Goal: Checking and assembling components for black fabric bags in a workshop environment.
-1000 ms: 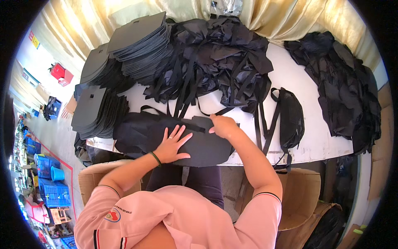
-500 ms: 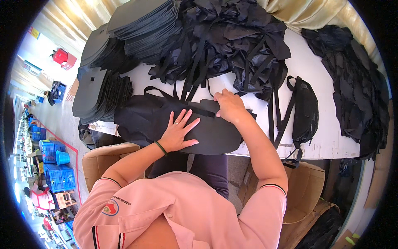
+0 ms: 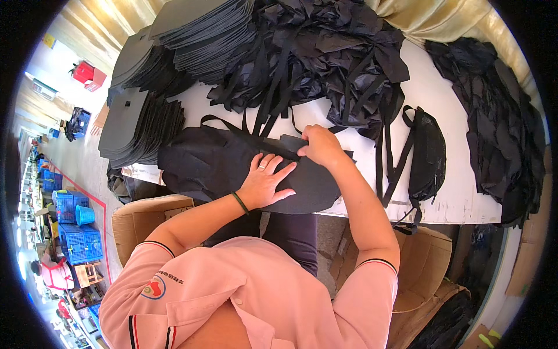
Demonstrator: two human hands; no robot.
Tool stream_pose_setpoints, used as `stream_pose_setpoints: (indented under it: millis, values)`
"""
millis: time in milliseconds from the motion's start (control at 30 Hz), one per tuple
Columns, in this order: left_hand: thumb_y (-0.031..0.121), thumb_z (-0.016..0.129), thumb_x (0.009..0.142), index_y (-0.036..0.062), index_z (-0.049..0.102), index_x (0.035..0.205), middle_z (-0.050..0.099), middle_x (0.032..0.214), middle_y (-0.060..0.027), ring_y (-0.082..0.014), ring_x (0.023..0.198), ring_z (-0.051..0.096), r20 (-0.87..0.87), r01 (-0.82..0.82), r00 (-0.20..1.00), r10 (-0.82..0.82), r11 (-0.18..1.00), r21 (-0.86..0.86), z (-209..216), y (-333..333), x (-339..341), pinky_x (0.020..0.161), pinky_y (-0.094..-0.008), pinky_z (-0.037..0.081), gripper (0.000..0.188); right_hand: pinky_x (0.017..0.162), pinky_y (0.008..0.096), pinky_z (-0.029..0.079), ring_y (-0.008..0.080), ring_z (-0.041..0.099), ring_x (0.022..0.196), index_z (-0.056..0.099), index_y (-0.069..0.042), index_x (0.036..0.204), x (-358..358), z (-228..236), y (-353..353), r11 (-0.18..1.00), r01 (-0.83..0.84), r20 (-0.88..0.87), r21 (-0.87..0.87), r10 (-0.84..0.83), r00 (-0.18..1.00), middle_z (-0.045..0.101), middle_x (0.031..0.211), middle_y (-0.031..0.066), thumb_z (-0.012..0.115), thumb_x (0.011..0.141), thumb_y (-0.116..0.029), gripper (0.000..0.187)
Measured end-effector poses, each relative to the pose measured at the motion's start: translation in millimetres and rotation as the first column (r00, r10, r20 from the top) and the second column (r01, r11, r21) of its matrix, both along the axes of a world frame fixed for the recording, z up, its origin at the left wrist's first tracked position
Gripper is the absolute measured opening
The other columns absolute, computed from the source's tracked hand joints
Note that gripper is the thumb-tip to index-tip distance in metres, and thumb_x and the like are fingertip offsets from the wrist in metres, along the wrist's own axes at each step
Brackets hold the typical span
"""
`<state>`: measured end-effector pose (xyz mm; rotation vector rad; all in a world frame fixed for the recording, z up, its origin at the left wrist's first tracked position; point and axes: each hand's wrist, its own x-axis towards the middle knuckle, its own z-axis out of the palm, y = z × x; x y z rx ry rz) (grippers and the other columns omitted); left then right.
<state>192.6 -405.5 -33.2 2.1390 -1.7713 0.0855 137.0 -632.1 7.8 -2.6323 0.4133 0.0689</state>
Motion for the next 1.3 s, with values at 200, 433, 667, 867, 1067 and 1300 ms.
stream_pose_setpoints:
  millis: [200,433,667,867,1067,1300]
  values:
    - [0.051,0.065,0.084,0.0157,0.052,0.136,0.049,0.127,-0.0166,-0.036,0.123,0.044,-0.004,-0.007,1.0,0.007,1.0,-0.024,-2.5,0.4,-0.5,0.106,-0.0595,0.028,0.064,0.072,0.0371,0.048,0.0273,0.062,0.082,0.063,0.001,0.099,16.0,-4.0,-12.8,0.904,0.085,-0.216,0.419,0.008,0.976,0.066,0.09,0.015,0.078,0.079,-0.023,0.035]
    - [0.047,0.067,0.083,0.0162,0.053,0.135,0.049,0.126,-0.0163,-0.0355,0.122,0.044,-0.01,-0.006,1.0,0.006,0.999,-0.037,-1.0,0.1,-1.3,0.106,-0.0584,0.028,0.062,0.078,0.0349,0.047,0.0225,0.059,0.089,0.061,0.001,0.106,14.8,-12.9,-19.3,0.842,0.132,-0.258,0.523,0.009,0.966,0.064,0.097,0.0133,0.075,0.082,-0.025,0.039]
    - [0.045,0.069,0.082,0.0169,0.054,0.135,0.048,0.125,-0.0157,-0.0346,0.122,0.043,-0.022,-0.006,1.0,0.005,0.999,-0.052,-1.3,0.9,0.1,0.106,-0.0572,0.028,0.062,0.084,0.0341,0.046,0.0234,0.059,0.096,0.06,0.002,0.116,13.9,-7.9,-15.2,0.797,0.114,-0.248,0.593,0.046,0.968,0.065,0.105,0.0138,0.075,0.081,-0.021,0.044]
    - [0.044,0.069,0.082,0.0172,0.054,0.135,0.048,0.125,-0.0156,-0.0345,0.122,0.043,-0.028,-0.008,1.0,0.007,0.999,-0.054,-0.3,0.7,-0.5,0.106,-0.0568,0.028,0.062,0.084,0.0349,0.047,0.0242,0.061,0.097,0.061,0.001,0.114,15.9,-15.4,-15.9,0.791,0.121,-0.23,0.6,0.026,0.973,0.065,0.105,0.014,0.076,0.079,-0.014,0.041]
    - [0.043,0.069,0.082,0.0176,0.054,0.135,0.047,0.125,-0.016,-0.0349,0.121,0.044,-0.038,-0.003,0.999,0.001,0.999,-0.051,0.0,0.3,0.3,0.106,-0.0566,0.028,0.06,0.084,0.0351,0.047,0.0252,0.061,0.096,0.062,-0.001,0.108,11.2,-23.6,-17.1,0.822,0.071,-0.105,0.565,-0.014,0.994,0.065,0.104,0.0135,0.076,0.077,-0.01,0.035]
    - [0.044,0.066,0.084,0.015,0.053,0.135,0.046,0.133,-0.0205,-0.0392,0.127,0.042,-0.051,-0.028,0.998,0.024,0.997,-0.075,-3.6,2.4,1.8,0.108,-0.0568,0.027,0.06,0.089,0.0379,0.046,0.0329,0.056,0.101,0.064,-0.008,0.108,-26.3,1.4,24.2,0.982,-0.19,0.367,-0.011,0.181,0.912,0.061,0.102,0.0105,0.078,0.071,-0.012,0.04]
